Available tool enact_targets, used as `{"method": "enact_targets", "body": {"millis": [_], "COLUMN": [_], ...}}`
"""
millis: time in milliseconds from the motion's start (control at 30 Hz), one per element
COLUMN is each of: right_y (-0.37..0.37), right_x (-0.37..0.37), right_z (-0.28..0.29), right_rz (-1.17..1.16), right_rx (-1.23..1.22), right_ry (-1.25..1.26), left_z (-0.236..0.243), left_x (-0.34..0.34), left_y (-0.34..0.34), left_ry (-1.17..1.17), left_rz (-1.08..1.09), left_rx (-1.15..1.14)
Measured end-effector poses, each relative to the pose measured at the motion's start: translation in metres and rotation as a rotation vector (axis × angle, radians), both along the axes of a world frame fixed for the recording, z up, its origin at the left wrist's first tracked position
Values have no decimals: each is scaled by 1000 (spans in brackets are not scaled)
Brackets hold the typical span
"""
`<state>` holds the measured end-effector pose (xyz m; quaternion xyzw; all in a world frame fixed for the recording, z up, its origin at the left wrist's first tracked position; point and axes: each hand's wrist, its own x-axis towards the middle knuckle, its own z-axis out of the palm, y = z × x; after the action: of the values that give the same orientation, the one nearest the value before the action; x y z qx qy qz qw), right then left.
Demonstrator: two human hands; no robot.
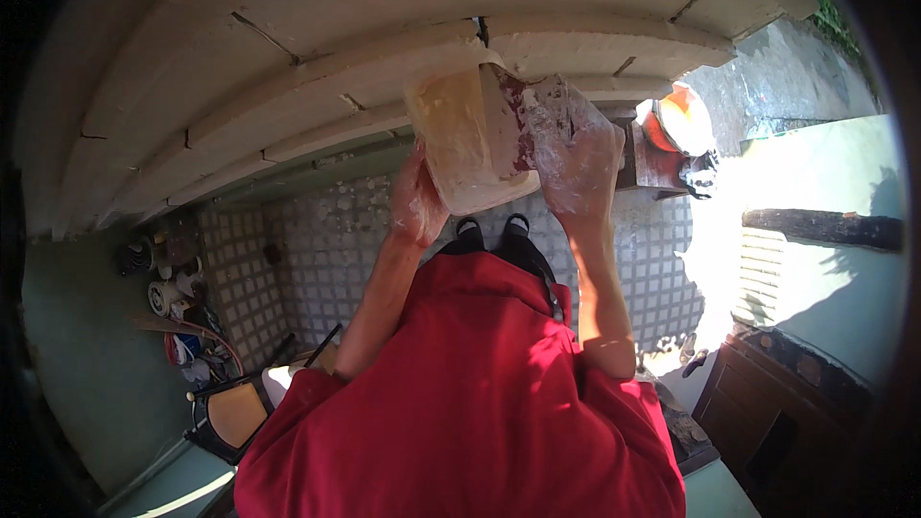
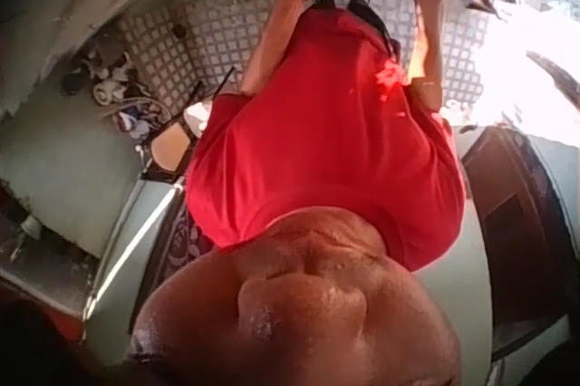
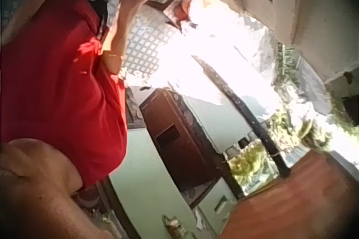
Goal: Patching a crack in an outdoor wall using filler and a putty knife.
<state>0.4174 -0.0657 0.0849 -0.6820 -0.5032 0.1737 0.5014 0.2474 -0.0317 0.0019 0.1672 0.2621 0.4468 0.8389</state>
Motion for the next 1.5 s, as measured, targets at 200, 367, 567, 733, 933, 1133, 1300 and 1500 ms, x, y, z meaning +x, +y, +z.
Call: {"method": "enact_targets", "body": {"millis": [200,367,567,733,933,1133,1300,1500], "right_y": [-4,-3,-3,-1,-14,-24,-16,-15], "right_x": [-10,-8,28,62,123,168,188,198], "right_z": [-14,-26,-41,-66,-61,-22,-44,-80], "right_rz": [63,169,317,326,276,232,300,413], "right_rx": [-223,-294,-344,-171,-174,-223,-172,-240], "right_ry": [-40,1,302,414,446,236,215,557], "left_z": [-31,-33,-32,-24,-30,-31,-32,-28], "left_x": [-6,0,29,62,117,156,174,183], "left_y": [-3,0,-7,-12,-29,-42,-41,-41], "left_ry": [14,24,74,90,48,10,51,139], "left_rz": [-161,-232,-239,-228,-139,-65,-96,-147], "left_rx": [3,34,98,74,-8,-92,-18,48]}}
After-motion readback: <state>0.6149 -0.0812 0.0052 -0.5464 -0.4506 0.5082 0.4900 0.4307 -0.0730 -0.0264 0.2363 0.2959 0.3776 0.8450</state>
